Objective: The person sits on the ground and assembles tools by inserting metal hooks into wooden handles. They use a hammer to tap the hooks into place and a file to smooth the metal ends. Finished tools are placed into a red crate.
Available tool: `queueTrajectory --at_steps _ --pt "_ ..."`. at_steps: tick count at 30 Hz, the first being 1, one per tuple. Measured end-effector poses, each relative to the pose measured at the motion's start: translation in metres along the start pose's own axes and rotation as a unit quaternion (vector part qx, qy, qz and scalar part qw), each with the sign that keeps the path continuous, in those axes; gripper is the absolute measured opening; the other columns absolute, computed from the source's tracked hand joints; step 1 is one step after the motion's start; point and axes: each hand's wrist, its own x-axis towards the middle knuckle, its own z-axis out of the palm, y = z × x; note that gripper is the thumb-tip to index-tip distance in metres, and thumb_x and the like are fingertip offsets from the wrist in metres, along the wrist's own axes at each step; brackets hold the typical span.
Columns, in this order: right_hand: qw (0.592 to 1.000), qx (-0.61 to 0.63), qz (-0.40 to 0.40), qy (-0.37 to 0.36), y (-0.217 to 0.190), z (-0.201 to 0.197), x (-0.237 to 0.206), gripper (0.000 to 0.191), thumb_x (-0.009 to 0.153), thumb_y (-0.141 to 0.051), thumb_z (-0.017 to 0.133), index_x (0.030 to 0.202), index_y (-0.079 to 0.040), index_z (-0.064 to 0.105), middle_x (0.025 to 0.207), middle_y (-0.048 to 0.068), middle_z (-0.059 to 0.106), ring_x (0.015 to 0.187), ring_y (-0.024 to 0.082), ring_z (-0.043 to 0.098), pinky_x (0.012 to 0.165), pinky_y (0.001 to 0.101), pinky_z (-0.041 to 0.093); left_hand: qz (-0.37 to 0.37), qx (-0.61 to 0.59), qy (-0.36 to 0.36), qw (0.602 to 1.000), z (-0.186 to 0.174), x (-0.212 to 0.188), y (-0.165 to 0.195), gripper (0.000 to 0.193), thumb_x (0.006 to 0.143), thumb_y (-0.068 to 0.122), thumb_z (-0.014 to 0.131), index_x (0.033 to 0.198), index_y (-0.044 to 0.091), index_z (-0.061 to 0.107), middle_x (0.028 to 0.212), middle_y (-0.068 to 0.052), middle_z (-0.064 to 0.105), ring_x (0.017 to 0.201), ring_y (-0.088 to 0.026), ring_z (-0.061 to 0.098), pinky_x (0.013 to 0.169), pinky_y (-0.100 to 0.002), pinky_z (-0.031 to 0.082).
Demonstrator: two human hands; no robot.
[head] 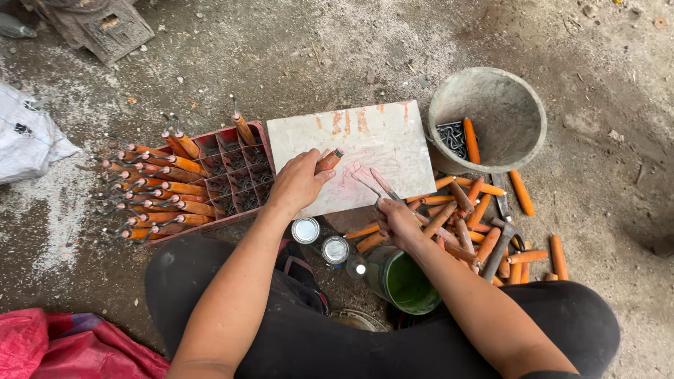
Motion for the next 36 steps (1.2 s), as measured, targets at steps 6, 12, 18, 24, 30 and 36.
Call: queueTrajectory --at_steps 6,12,18,24,30,36 --pt "0.995 -0.027 0.086 0.052 0.022 -0.006 0.032 0.026 0.104 -0.029 0.049 0.084 -0.012 0.050 0.061 -0.003 0.035 0.045 0.012 0.028 0.042 0.0319 0.026 0.035 0.000 0.012 0.999 0.015 0.005 -0.003 0.050 0.090 0.030 0.074 0.127 0.000 0.058 0.115 -0.024 0.067 0.110 -0.041 0.063 0.092 -0.049 0.048" --pt "0.985 0.049 0.157 0.044 0.016 0.002 0.026 0.025 0.103 -0.027 0.054 0.085 -0.011 0.052 0.059 -0.004 0.030 0.045 0.010 0.024 0.042 0.0292 0.022 0.032 0.011 0.006 0.999 0.012 0.008 -0.021 0.036 0.090 0.029 0.076 0.103 0.000 0.061 0.103 -0.023 0.068 0.101 -0.043 0.063 0.084 -0.051 0.048" --pt "0.987 0.145 -0.007 -0.074 -0.050 0.017 -0.034 0.028 0.106 -0.027 0.047 0.084 -0.010 0.051 0.063 -0.004 0.035 0.049 0.009 0.029 0.045 0.0271 0.027 0.028 -0.034 0.009 0.999 0.009 0.009 -0.011 0.035 0.088 0.028 0.077 0.105 0.002 0.062 0.101 -0.021 0.070 0.097 -0.041 0.065 0.083 -0.048 0.050" --pt "0.975 0.162 -0.113 -0.105 -0.092 0.032 -0.085 0.029 0.108 -0.024 0.048 0.084 -0.007 0.052 0.066 -0.002 0.038 0.051 0.010 0.032 0.048 0.0275 0.031 0.050 -0.104 -0.023 0.993 0.017 0.014 0.029 0.036 0.086 0.030 0.078 0.112 0.008 0.067 0.101 -0.017 0.073 0.095 -0.032 0.070 0.082 -0.043 0.052" --pt "0.973 0.168 -0.125 -0.092 -0.088 0.024 -0.098 0.027 0.107 -0.025 0.048 0.088 -0.007 0.053 0.068 -0.002 0.039 0.052 0.009 0.033 0.049 0.0268 0.032 0.108 -0.099 -0.036 0.989 0.021 0.012 0.056 0.036 0.085 0.032 0.080 0.109 0.007 0.068 0.097 -0.017 0.075 0.093 -0.033 0.069 0.082 -0.044 0.051" --pt "0.979 0.114 -0.162 -0.054 -0.074 0.002 -0.093 0.029 0.110 -0.028 0.049 0.087 -0.010 0.051 0.067 -0.006 0.035 0.052 0.007 0.031 0.046 0.0243 0.029 0.111 -0.102 -0.056 0.987 0.025 0.011 0.071 0.036 0.087 0.033 0.078 0.110 0.007 0.067 0.102 -0.016 0.075 0.096 -0.033 0.071 0.082 -0.044 0.052"
